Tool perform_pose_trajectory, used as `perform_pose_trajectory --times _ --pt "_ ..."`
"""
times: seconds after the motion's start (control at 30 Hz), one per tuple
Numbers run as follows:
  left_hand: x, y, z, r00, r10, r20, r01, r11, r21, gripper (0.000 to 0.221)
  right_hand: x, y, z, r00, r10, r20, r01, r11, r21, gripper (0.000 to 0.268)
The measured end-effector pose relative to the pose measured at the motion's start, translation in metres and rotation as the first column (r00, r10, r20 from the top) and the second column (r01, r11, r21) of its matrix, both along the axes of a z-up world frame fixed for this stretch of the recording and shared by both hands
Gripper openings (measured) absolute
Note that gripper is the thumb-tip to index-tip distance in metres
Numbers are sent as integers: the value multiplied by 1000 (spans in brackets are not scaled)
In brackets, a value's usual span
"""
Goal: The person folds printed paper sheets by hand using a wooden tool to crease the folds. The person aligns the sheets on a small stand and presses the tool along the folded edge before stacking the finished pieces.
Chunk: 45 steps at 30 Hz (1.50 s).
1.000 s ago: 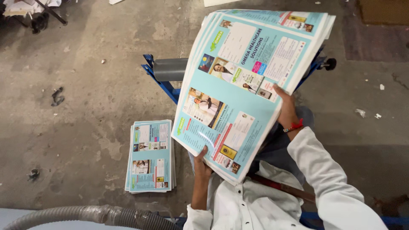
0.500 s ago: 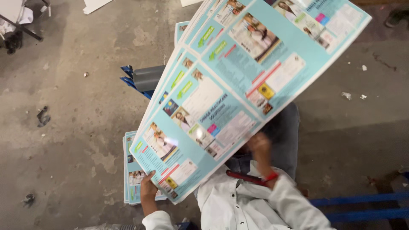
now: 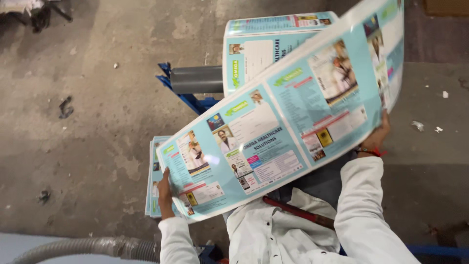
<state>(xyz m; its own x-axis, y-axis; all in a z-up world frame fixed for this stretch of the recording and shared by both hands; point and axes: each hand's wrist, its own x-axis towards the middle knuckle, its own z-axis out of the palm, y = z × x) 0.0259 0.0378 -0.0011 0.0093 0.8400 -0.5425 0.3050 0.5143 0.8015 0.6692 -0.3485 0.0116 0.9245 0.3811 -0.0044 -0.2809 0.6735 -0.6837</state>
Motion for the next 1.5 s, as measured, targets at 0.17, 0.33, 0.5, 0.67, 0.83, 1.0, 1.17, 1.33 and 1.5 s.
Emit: perform_pose_trajectory --times 0.17,0.33,0.5,0.67,0.83,1.0,1.17,1.33,1.5 --pt "6 8 24 892 -65 448 28 996 90 69 -4 -48 39 956 -212 204 250 951 -182 56" --pt "48 43 40 711 -191 677 61 975 212 61 -10 -83 171 889 -365 277 391 919 -43 52" --pt "157 73 10 573 -549 608 327 834 445 42 -112 -49 208 757 -30 653 370 843 -390 51" --pt "210 -4 -47 552 -656 514 577 746 333 36 -219 -21 202 376 504 778 356 696 -623 53" --pt "226 -77 -39 778 -452 437 340 887 311 38 -285 -3 201 96 629 771 379 694 -613 56" --pt "198 -35 49 955 -292 -44 253 729 636 43 -317 59 189 112 570 814 433 710 -556 61" --pt "169 -111 85 886 -314 -341 442 352 825 51 -344 132 168 191 637 747 462 613 -641 59" --pt "224 -227 52 531 -431 730 663 748 -40 45 -322 91 163 41 658 752 68 749 -659 45" --pt "279 -267 59 712 -251 655 238 965 110 39 -260 -40 92 334 816 471 325 369 -871 14"
